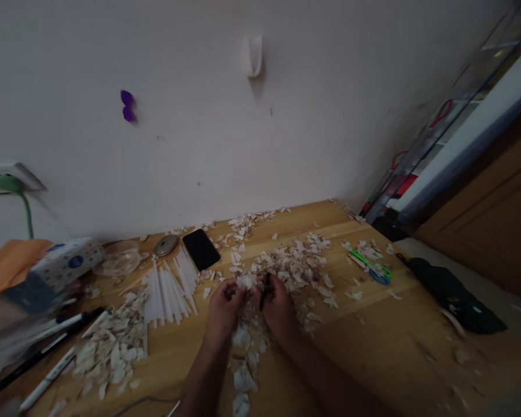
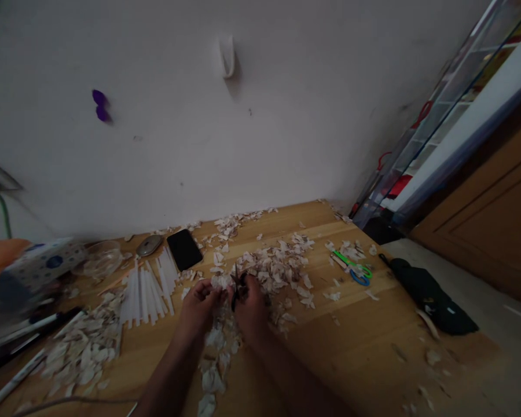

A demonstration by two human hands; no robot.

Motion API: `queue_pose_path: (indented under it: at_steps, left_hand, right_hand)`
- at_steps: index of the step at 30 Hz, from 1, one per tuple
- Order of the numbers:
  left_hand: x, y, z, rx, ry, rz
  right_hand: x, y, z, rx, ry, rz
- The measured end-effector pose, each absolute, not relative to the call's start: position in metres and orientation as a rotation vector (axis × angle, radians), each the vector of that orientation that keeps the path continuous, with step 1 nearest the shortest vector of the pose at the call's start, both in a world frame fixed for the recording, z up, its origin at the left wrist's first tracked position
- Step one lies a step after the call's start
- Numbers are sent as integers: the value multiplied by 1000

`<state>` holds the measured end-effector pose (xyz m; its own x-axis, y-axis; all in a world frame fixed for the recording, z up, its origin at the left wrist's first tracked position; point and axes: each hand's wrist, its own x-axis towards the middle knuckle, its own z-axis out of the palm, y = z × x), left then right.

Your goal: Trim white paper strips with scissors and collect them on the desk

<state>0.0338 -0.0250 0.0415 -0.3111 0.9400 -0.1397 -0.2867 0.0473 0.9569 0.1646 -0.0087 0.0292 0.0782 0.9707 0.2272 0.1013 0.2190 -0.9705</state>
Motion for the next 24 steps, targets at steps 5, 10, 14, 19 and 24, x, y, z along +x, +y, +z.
queue_pose_path:
  at_steps: [5, 10, 14, 19, 24]
  left_hand:
    - [32, -30, 55, 959, 1355, 1379]
    - [29, -31, 53, 751, 1231, 1403]
    - [26, -29, 49, 681, 1105, 1403]
    - [19, -29, 53, 788, 1088, 1361]
    - [20, -38, 66, 1226, 1280, 1183]
  right_hand:
    - [170, -11, 22, -1081, -1540, 867]
    - [175, -6, 28, -1034, -1759, 674]
    - [179, -3, 43, -933, -1943, 563]
    - [181, -5, 54, -893, -2100, 536]
    - [197, -14, 70, -1147, -1904, 862]
